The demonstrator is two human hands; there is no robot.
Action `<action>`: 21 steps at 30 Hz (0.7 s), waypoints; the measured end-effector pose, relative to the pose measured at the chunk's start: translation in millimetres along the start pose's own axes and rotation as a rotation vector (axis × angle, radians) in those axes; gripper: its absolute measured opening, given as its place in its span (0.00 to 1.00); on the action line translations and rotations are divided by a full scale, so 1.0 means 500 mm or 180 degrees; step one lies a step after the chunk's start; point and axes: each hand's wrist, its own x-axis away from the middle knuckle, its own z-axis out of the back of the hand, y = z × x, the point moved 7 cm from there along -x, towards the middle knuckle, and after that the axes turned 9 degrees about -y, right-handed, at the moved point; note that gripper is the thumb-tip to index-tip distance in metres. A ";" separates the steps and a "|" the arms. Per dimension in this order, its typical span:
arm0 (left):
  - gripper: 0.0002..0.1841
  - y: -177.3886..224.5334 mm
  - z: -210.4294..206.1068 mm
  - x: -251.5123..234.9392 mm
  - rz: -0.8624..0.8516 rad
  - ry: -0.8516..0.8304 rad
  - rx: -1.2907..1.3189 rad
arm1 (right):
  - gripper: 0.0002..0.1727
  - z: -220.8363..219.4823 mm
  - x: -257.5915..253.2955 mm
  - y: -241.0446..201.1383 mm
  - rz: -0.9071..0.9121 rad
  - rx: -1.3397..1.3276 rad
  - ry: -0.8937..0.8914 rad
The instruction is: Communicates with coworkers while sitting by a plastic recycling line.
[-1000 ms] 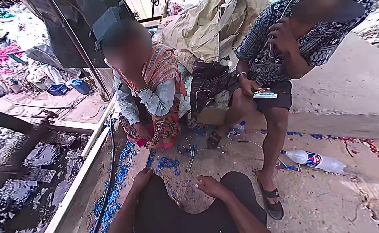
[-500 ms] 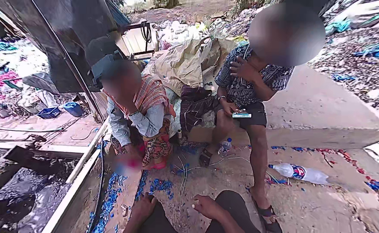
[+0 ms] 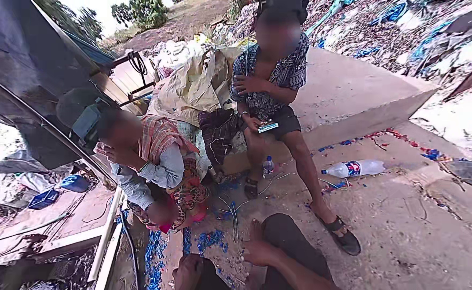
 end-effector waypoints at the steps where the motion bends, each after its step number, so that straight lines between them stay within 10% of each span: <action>1: 0.20 -0.004 0.005 0.003 0.0002 0.0126 0.0127 | 0.30 -0.005 -0.003 -0.002 0.0008 0.0055 -0.0033; 6: 0.47 -0.020 0.024 0.014 0.0120 0.0601 0.0589 | 0.29 -0.021 0.000 0.004 -0.0036 0.0232 -0.0135; 12: 0.23 -0.030 0.018 0.004 0.0110 0.0525 0.0708 | 0.28 -0.025 -0.010 0.026 -0.0261 0.0250 -0.0294; 21: 0.21 -0.064 -0.004 -0.019 0.0286 0.0256 0.0579 | 0.31 -0.042 -0.049 -0.003 -0.0166 0.0191 -0.0380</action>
